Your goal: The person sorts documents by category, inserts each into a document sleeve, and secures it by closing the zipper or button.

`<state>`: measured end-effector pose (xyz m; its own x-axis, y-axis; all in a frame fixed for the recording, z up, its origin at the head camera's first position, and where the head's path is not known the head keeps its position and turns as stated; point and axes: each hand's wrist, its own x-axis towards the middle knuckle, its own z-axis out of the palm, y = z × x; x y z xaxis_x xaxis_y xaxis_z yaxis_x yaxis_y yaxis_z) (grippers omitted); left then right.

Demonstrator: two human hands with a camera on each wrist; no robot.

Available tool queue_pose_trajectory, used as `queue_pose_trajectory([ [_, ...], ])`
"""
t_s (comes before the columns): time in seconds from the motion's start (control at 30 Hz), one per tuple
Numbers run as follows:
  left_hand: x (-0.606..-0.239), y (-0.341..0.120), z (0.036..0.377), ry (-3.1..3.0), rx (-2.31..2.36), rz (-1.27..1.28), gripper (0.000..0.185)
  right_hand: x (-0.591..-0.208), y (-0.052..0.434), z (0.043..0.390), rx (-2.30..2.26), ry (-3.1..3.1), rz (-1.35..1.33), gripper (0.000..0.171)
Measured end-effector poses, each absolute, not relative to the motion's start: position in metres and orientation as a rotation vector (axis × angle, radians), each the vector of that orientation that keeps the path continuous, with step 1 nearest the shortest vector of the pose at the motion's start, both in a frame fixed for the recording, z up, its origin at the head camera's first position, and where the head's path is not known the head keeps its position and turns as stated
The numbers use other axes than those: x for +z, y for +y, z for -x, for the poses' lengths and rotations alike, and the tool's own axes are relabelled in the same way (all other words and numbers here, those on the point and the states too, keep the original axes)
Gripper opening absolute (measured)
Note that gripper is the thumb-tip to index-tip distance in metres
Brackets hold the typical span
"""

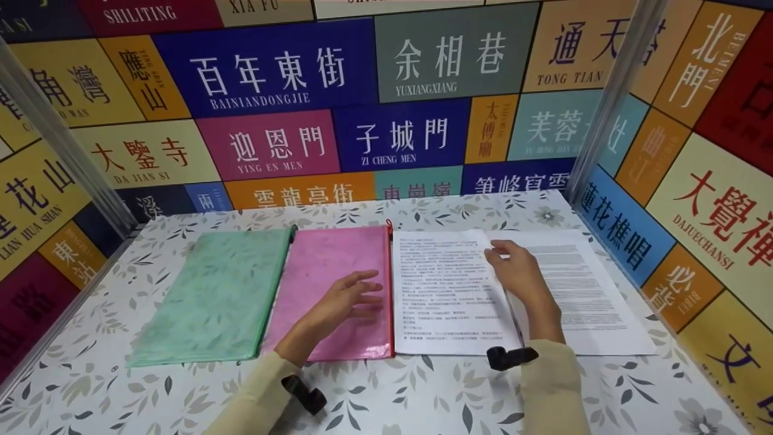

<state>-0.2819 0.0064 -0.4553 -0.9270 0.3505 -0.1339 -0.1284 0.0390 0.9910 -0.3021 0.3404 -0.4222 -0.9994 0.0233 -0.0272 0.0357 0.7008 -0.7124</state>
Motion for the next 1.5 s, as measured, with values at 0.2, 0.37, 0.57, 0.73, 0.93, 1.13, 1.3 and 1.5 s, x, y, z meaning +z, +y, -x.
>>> queue_pose_trajectory([
  [0.2,-0.458,0.015,0.282,1.946,1.945,-0.181,0.051,-0.426,0.343,0.302,-1.319,2.721,-0.089,0.071],
  [0.37,-0.460,0.018,0.284,1.959,1.905,-0.125,0.052,-0.430,0.345,0.301,-1.330,2.626,-0.172,0.072],
  [0.57,-0.461,0.021,0.288,1.912,1.896,-0.104,0.053,-0.434,0.349,0.301,-1.318,2.522,-0.325,0.066],
  [0.73,-0.462,0.021,0.290,1.856,1.934,-0.052,0.054,-0.435,0.349,0.303,-1.344,2.472,-0.381,0.069],
  [0.93,-0.467,0.021,0.286,1.788,1.974,0.001,0.051,-0.440,0.350,0.304,-1.327,2.431,-0.450,0.075],
  [1.13,-0.470,0.022,0.283,1.754,1.982,0.014,0.046,-0.441,0.352,0.302,-1.354,2.389,-0.461,0.075],
  [1.3,-0.473,0.022,0.284,1.728,1.997,-0.006,0.043,-0.441,0.351,0.302,-1.362,2.394,-0.446,0.073],
  [1.5,-0.473,0.022,0.283,1.726,2.001,-0.004,0.044,-0.441,0.350,0.301,-1.405,2.362,-0.506,0.073],
])
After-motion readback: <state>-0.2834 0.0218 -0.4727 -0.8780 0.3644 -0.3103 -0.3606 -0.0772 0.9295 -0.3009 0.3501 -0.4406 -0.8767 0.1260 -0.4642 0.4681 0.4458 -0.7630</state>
